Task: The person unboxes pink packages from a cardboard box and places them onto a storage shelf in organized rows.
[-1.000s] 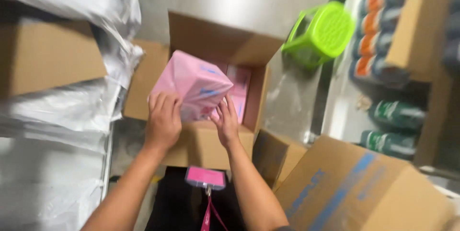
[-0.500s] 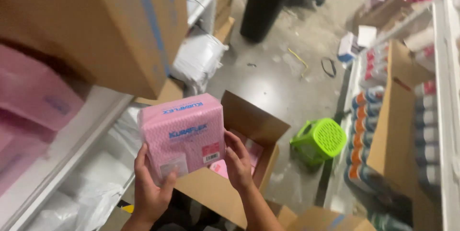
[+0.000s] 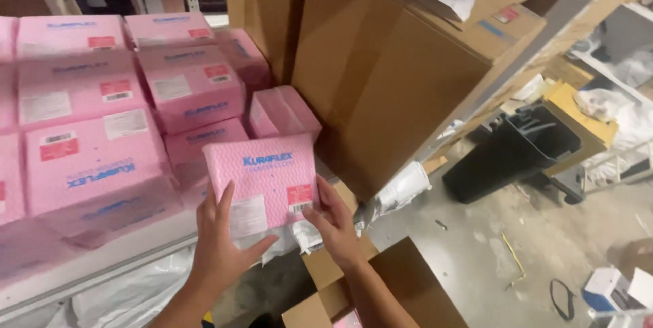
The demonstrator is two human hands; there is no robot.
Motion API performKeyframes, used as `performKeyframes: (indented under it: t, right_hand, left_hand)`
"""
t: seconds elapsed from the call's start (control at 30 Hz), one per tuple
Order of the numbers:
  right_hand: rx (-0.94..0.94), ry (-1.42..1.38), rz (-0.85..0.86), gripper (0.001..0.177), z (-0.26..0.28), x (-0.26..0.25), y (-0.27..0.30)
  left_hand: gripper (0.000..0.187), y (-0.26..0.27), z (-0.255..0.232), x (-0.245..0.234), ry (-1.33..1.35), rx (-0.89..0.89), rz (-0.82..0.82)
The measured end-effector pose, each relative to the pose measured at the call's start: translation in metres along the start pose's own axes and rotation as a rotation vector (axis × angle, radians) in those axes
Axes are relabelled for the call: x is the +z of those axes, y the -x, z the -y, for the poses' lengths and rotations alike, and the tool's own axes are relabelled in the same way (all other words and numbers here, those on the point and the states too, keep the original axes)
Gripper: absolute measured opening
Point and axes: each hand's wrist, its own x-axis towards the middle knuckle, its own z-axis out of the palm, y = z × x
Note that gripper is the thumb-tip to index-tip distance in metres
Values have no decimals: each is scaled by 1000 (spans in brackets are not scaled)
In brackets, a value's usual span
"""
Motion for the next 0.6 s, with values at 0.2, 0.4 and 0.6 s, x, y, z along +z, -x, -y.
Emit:
performKeyframes:
  t: [0.2,0.4,0.6]
  right_hand:
    - [3,-7,93,66,2,44,-81]
    - [-16,58,211,72,-17,67,-123]
    - [-53,489,135,69,-17,59,-158]
  left_hand:
    - [109,-59,33,-37,-177,-13,-60]
    - [67,-78,65,-45,-522,-60,142]
    - [62,-96,63,-67,-1040,164,206]
